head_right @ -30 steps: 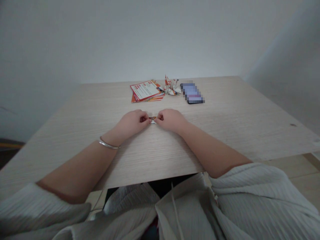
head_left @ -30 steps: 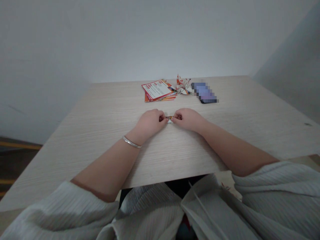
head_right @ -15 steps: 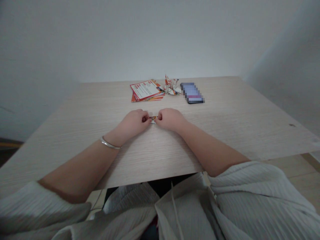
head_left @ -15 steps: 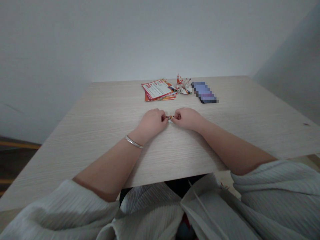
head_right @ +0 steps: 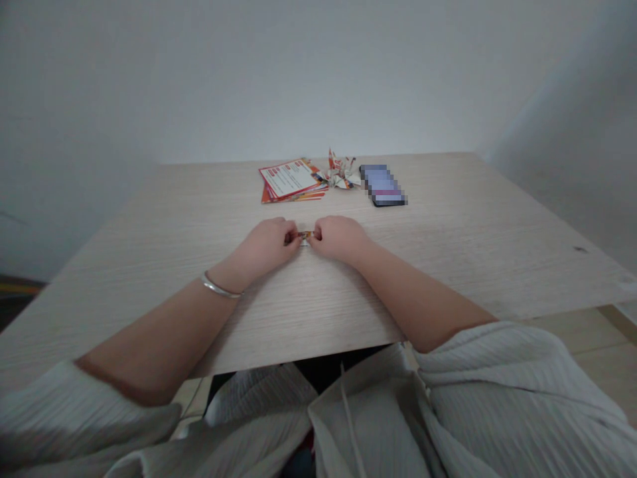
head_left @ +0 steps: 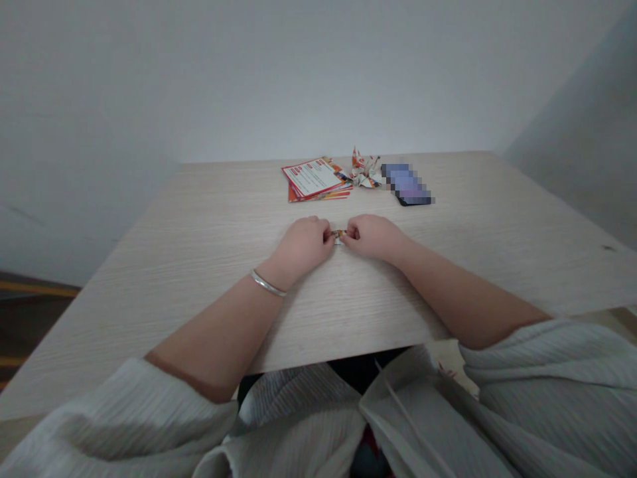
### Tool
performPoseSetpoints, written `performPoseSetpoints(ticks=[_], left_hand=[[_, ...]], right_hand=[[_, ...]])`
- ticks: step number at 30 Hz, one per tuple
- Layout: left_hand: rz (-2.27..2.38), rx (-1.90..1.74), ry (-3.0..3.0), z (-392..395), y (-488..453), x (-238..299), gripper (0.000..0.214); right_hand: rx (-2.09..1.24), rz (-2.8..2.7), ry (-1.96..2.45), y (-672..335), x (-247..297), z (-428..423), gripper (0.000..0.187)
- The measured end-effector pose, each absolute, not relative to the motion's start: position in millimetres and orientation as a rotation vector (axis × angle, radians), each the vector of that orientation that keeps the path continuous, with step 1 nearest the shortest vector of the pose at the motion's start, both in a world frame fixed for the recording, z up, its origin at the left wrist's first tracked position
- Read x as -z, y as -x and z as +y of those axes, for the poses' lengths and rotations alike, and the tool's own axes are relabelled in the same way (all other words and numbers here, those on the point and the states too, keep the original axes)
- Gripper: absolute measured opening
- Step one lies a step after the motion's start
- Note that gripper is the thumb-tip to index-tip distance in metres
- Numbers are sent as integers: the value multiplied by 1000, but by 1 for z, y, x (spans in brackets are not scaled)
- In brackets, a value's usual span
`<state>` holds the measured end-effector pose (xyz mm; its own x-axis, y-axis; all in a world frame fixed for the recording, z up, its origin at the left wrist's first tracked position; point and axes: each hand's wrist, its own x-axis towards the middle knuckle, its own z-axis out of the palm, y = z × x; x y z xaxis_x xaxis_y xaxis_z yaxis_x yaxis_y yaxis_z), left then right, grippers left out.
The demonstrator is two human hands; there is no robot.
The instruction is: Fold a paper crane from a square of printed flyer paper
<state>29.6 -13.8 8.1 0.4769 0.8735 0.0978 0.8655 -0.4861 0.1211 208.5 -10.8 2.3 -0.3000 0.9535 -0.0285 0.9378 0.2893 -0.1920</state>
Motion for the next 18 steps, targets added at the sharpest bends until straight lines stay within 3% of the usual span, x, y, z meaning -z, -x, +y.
performPoseSetpoints(ticks=[7,11,18], left_hand=[[1338,-385,-2625,-9,-20,-2,17],[1152,-433,-2750,-9,-17,0,27],[1114,-190,-2925,-20,-21,-12,33]], right_hand=[[-41,-2486,1769,-212,-8,-16,27],[59,-2510,1770,-218,-10,-15,31],[41,-2510,1803,-220,-10,-13,31]])
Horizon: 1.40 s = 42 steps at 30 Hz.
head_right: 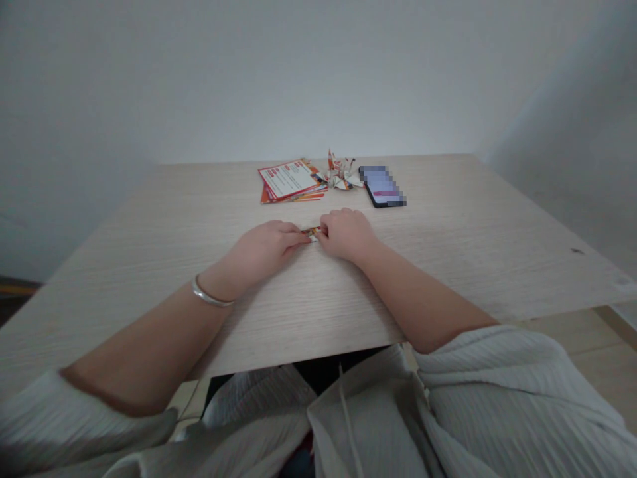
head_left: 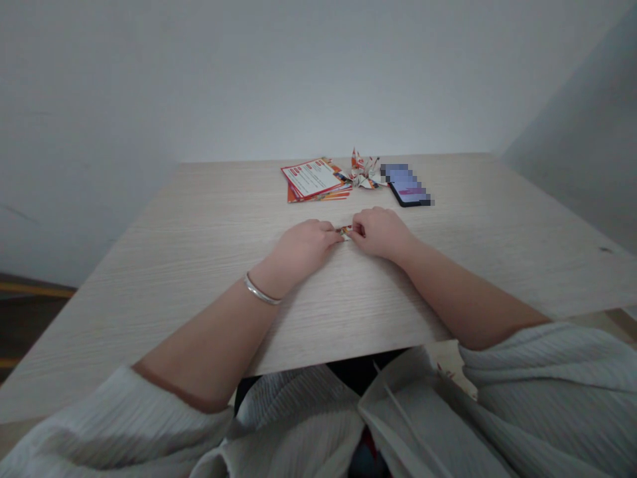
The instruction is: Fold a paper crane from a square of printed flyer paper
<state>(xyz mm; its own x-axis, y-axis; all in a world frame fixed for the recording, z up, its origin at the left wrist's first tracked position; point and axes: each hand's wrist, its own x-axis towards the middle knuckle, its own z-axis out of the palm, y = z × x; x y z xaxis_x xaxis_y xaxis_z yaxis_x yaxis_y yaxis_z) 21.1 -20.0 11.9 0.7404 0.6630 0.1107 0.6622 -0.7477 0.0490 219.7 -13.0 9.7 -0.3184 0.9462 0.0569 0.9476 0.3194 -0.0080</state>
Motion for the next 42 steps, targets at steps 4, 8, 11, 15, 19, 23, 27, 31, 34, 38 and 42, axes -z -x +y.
performPoseSetpoints(ticks=[4,8,11,15,19,23,27,31,34,38,42], left_hand=[[1146,-88,-2996,-24,-24,-16,31],[1130,-55,-3045,-23,-25,-16,29],[1150,-65,-3010,-21,-24,-15,29],[1136,-51,-2987,-20,-23,-16,31],[1140,-49,-2962,-21,-24,-18,31],[1138,-63,-2973,-21,-24,-17,32],[1120,-78,-2977,-21,-23,-17,32],[1129,-47,-2953,-22,-24,-18,34],[1147,-35,-2960,-23,-24,-19,33],[1176,-39,-2974,-23,-24,-18,31],[1168,-61,-2974,-22,-23,-16,30]], right_hand=[[14,-2481,1770,-219,-7,-13,29],[-50,-2501,1563,-224,-6,-14,19],[-63,-2598,1420,-229,-10,-17,23],[-1,-2716,1435,-231,-19,-23,28],[60,-2740,1497,-228,-23,-25,30],[34,-2718,1540,-226,-23,-26,30],[49,-2756,1506,-228,-24,-25,31],[116,-2757,1536,-231,-26,-25,32],[188,-2813,1521,-230,-28,-26,34],[201,-2832,1509,-231,-31,-26,35],[224,-2851,1529,-233,-34,-26,36]])
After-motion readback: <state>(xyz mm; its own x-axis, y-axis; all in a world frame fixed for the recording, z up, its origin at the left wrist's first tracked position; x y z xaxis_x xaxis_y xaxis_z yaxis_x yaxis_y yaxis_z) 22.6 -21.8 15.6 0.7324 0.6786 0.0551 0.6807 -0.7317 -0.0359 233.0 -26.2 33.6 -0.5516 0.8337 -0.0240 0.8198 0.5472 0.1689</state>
